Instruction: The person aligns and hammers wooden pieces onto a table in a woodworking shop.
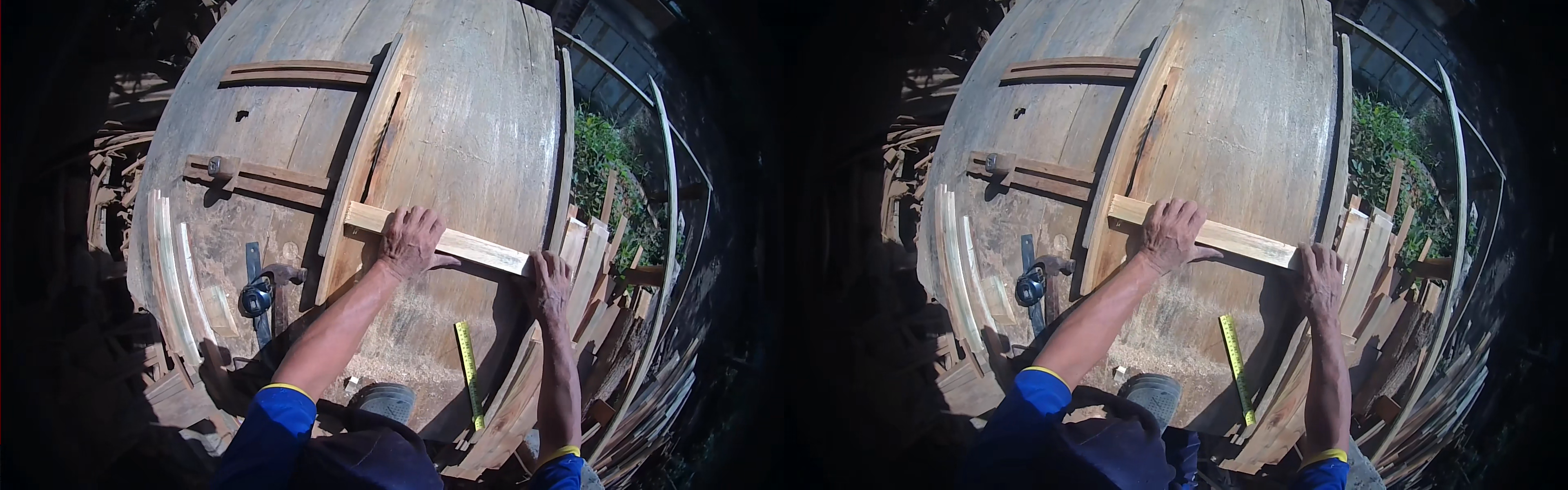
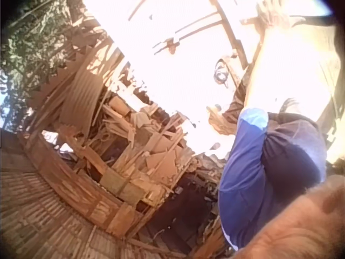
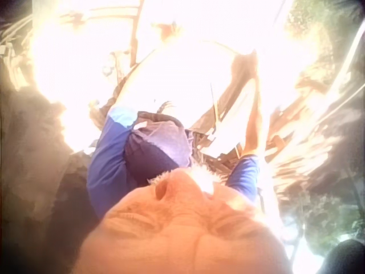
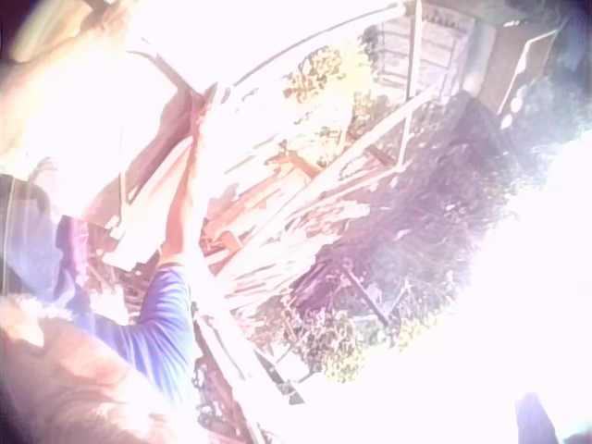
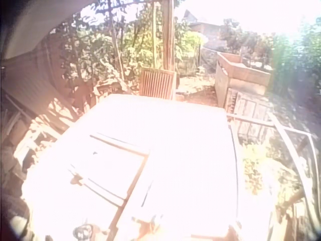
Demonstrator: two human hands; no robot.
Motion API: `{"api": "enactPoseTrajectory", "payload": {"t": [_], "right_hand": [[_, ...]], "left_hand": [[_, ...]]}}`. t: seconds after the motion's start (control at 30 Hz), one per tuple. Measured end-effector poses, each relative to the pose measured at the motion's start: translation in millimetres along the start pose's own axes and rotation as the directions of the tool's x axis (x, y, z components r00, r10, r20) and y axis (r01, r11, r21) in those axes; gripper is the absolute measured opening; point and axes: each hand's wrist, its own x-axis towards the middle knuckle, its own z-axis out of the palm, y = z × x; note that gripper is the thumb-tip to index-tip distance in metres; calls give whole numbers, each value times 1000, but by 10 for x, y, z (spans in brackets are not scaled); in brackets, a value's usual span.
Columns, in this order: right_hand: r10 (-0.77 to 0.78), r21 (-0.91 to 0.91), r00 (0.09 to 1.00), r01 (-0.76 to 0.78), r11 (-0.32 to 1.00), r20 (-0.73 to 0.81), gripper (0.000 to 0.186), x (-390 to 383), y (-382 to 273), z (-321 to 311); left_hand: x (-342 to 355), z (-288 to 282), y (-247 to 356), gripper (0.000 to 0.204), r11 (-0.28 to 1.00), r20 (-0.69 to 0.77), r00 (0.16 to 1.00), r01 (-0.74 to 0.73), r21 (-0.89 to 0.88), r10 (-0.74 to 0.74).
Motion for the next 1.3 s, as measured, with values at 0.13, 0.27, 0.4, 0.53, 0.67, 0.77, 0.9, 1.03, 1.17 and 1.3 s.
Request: {"api": "enactPoseTrajectory", "payload": {"t": [0.13,0.27,0.4,0.53,0.67,0.77,0.9,1.03,1.17,1.3], "right_hand": [[-21,-68,992,13,998,-123,66,75,-52,44],[-33,-17,991,31,999,-128,63,274,-5,22],[-33,-4,991,32,999,-131,61,387,43,7],[-34,-1,989,34,999,-141,59,533,57,-21],[-44,-18,987,42,999,-155,60,616,151,12],[-48,-12,986,47,999,-160,60,699,143,33],[-52,-32,982,47,998,-179,60,779,223,61],[-39,-17,985,36,999,-165,60,872,233,21],[-54,-51,982,46,998,-179,60,935,264,31],[-67,-41,985,61,997,-158,59,995,300,31]], "left_hand": [[109,32,-79,78,1000,-54,999,5,29,-4],[192,69,-137,77,999,-42,998,37,-19,-38],[317,98,-176,78,1000,-62,998,26,-8,-27],[420,152,-234,78,1000,-105,994,20,1,-19],[528,200,-258,79,999,-100,995,30,11,-28],[578,224,-326,80,999,-106,994,37,16,-35],[699,219,-354,81,999,-71,997,44,24,-42],[763,268,-413,82,999,-92,995,33,37,-30],[831,286,-425,82,998,-77,996,51,47,-47],[858,302,-448,83,998,-81,995,55,41,-51]]}}
